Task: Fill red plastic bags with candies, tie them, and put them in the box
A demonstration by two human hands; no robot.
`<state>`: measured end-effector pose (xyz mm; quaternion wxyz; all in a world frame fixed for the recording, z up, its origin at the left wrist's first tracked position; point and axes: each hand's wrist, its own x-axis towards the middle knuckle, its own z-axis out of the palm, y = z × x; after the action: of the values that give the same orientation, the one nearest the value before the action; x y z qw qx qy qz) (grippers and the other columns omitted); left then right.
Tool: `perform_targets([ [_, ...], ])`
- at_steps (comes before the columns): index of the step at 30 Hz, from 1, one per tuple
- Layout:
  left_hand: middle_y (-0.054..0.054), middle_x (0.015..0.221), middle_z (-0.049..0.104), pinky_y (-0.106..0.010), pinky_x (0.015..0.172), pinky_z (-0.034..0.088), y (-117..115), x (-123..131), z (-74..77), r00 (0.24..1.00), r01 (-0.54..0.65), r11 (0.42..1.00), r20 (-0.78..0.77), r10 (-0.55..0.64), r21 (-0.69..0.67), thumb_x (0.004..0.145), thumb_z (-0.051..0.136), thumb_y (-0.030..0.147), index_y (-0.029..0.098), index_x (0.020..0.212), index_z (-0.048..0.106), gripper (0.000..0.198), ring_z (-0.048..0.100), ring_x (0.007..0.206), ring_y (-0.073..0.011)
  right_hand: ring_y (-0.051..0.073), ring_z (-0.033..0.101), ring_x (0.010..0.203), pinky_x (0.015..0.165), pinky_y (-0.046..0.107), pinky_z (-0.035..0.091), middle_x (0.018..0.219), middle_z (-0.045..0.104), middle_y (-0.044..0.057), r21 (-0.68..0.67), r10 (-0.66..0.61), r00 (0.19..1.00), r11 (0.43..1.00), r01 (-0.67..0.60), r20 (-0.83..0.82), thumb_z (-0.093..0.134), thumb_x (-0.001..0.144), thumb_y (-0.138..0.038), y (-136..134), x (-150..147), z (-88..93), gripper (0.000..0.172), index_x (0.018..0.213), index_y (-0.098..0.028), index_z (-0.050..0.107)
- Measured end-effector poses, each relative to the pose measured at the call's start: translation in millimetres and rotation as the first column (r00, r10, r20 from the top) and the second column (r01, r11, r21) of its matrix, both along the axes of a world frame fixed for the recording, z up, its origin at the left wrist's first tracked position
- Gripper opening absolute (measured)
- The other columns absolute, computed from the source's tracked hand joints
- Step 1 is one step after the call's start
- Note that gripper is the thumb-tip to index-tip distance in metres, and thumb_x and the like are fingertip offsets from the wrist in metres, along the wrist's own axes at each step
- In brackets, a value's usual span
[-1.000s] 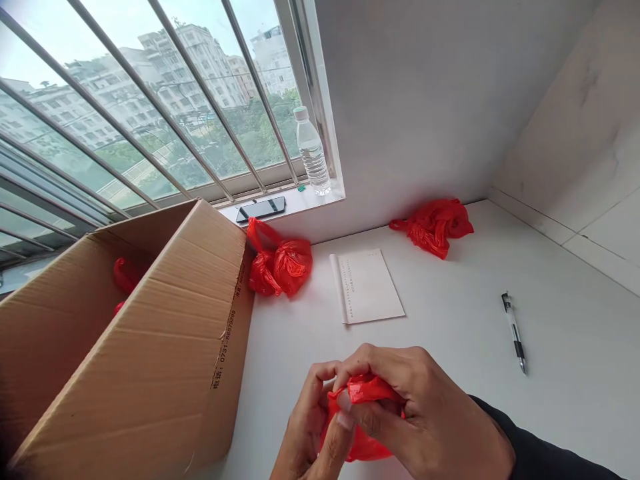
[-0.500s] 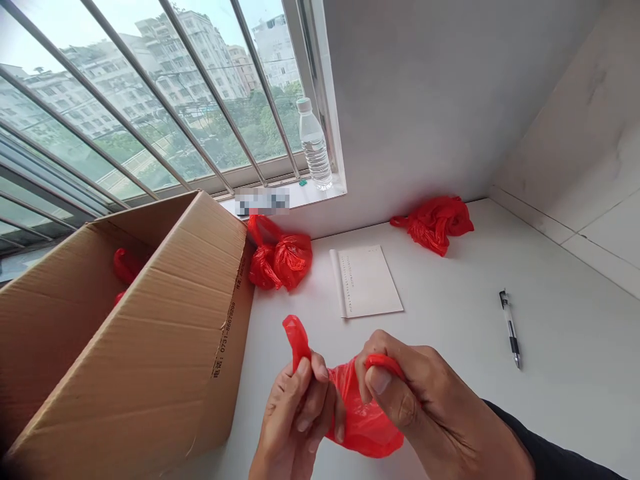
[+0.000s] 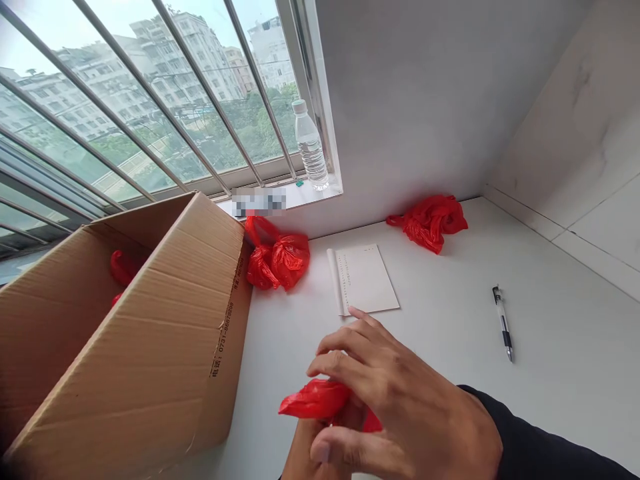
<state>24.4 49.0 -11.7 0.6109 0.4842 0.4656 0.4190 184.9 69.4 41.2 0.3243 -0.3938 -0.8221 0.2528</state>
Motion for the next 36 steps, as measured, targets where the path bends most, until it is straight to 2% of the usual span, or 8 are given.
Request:
perform_targets([
  [3,-0.002,0.068,0.054,-0.029,0.065,0.047,8.3,-2.4,10.9,1.000,0.006,0.989,0.005,-0.005,-0.150,0.085,0.069,0.062,0.019,0.071,0.063,0.046,0.050,0.066,-0.0168,0.019,0.060,0.107,0.098,0.034,0.051,0.112,0.065,0.003,-0.174,-0.111,0.992,0.980,0.100,-0.056,0.058,0.101,-0.043,2.3,12.0,-9.4,0.027,0.122,-0.026,0.060],
  [9,0.000,0.073,0.059,-0.025,0.070,0.045,30.6,-8.3,14.2,0.986,-0.006,0.950,0.158,0.058,-0.313,0.096,0.060,0.053,0.022,0.115,0.067,0.037,0.054,0.072,-0.0154,0.014,0.059,0.088,0.077,0.028,0.048,0.091,0.064,0.000,-0.256,-0.209,0.968,0.952,0.170,-0.135,0.051,0.103,-0.028,-0.2,14.0,-24.4,0.014,0.102,-0.026,0.064],
  [13,-0.003,0.089,0.066,-0.025,0.071,0.046,35.2,-12.8,13.3,0.969,0.051,0.956,0.247,0.022,-0.287,0.093,0.068,0.044,0.020,0.101,0.067,0.025,0.059,0.077,-0.0156,0.016,0.056,0.083,0.074,0.031,0.047,0.085,0.060,-0.001,-0.362,-0.164,0.985,0.923,0.134,-0.053,0.053,0.100,-0.028,-1.1,10.9,-25.2,0.011,0.093,-0.025,0.062],
  [16,-0.001,0.084,0.063,-0.023,0.066,0.045,36.8,-17.9,15.1,0.975,0.142,0.963,0.203,-0.095,-0.231,0.091,0.072,0.040,0.020,0.090,0.061,0.022,0.055,0.071,-0.0127,0.019,0.057,0.098,0.085,0.033,0.048,0.097,0.062,0.000,-0.394,-0.143,0.985,0.914,0.094,-0.097,0.057,0.099,-0.039,4.7,12.3,-30.3,0.013,0.097,-0.027,0.061],
  [20,0.001,0.080,0.056,-0.020,0.063,0.042,38.9,-24.6,16.1,0.959,0.259,0.954,0.155,-0.236,-0.150,0.090,0.074,0.038,0.019,0.086,0.055,0.027,0.046,0.068,-0.0099,0.023,0.047,0.131,0.109,0.040,0.040,0.139,0.054,0.006,-0.408,-0.058,0.974,0.912,-0.038,-0.220,0.054,0.101,-0.049,19.8,13.3,-45.9,0.039,0.134,-0.030,0.052],
  [25,0.003,0.082,0.053,-0.020,0.062,0.042,37.1,-31.4,8.4,0.968,0.243,0.969,0.080,-0.238,-0.049,0.081,0.079,0.019,0.022,0.091,0.055,0.026,0.043,0.070,-0.0101,0.019,0.064,0.087,0.076,0.030,0.049,0.101,0.070,0.003,-0.577,-0.039,0.962,0.806,-0.129,-0.270,0.052,0.102,-0.051,29.0,9.8,-58.0,0.033,0.120,-0.025,0.062],
  [30,0.002,0.085,0.064,-0.023,0.063,0.046,36.0,-32.6,-14.4,0.931,0.152,0.903,-0.364,0.006,0.403,0.084,0.066,0.005,0.026,0.101,0.061,0.027,0.056,0.070,-0.0137,0.014,0.053,0.070,0.066,0.028,0.044,0.083,0.061,0.000,-0.691,-0.136,0.933,0.709,-0.145,-0.335,0.042,0.105,-0.051,26.2,6.8,-64.7,0.038,0.118,-0.022,0.063],
  [36,-0.004,0.104,0.069,-0.028,0.077,0.052,37.2,-26.0,-34.3,0.908,0.081,0.792,-0.373,0.192,0.605,0.086,0.062,0.001,0.030,0.115,0.067,0.042,0.065,0.097,-0.0215,0.010,0.043,0.061,0.058,0.025,0.037,0.071,0.052,-0.005,-0.742,-0.073,0.908,0.605,-0.289,-0.413,0.047,0.104,-0.038,32.5,2.7,-80.8,0.030,0.123,-0.019,0.060],
])
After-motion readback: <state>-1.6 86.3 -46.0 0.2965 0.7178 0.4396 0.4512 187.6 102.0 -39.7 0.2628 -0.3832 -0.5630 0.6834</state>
